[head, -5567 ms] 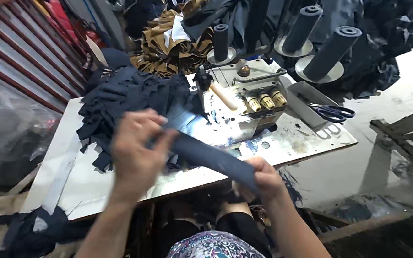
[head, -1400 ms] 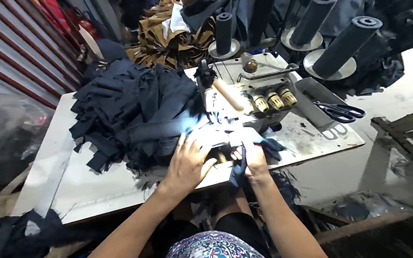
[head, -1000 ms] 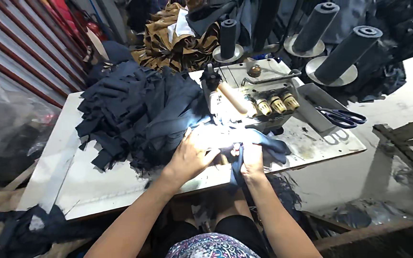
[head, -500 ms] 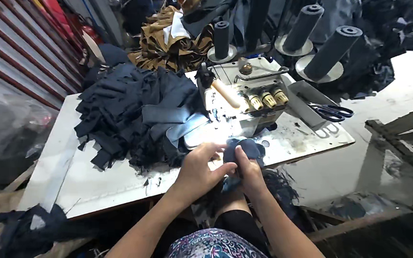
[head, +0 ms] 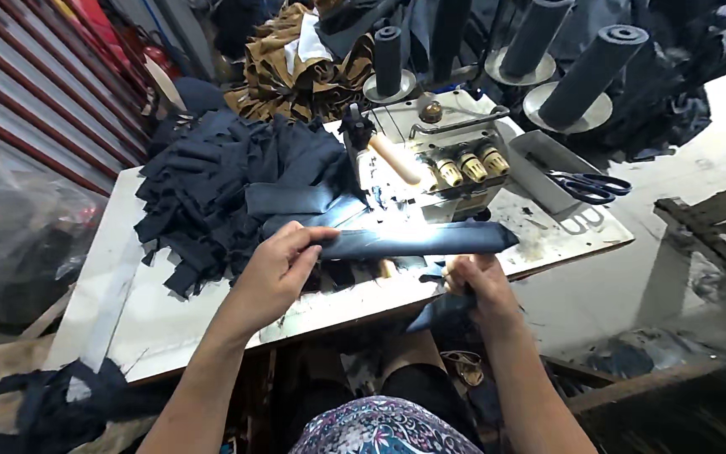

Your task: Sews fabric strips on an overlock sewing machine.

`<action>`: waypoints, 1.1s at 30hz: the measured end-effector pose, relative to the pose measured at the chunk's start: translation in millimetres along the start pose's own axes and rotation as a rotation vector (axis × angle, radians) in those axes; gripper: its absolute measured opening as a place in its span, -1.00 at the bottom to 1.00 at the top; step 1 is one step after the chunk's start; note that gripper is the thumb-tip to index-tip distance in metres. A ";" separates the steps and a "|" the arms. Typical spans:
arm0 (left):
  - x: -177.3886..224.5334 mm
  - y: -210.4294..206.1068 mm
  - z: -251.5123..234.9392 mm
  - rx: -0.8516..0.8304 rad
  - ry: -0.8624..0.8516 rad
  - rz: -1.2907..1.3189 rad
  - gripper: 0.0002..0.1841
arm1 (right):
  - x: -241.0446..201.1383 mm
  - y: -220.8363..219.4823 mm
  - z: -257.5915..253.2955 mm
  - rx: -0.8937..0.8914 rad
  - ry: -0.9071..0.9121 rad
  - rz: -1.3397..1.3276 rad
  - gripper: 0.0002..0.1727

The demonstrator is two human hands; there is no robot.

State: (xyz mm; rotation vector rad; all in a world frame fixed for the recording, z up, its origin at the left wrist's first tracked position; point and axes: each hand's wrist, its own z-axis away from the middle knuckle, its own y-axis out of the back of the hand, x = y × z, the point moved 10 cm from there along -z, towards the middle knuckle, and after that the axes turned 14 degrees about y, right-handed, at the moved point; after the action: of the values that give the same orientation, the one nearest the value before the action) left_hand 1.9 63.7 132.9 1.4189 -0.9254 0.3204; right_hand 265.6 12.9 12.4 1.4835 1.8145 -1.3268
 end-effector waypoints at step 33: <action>20.3 97.6 -18.9 0.418 -0.315 0.300 -0.65 | 68.4 -88.7 14.1 -0.741 0.104 0.855 -0.72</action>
State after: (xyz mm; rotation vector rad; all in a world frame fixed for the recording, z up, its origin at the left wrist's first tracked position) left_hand -46.3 92.1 217.5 1.7442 -1.3941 0.5495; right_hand 158.8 37.7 -14.3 1.5801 1.2267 -0.1380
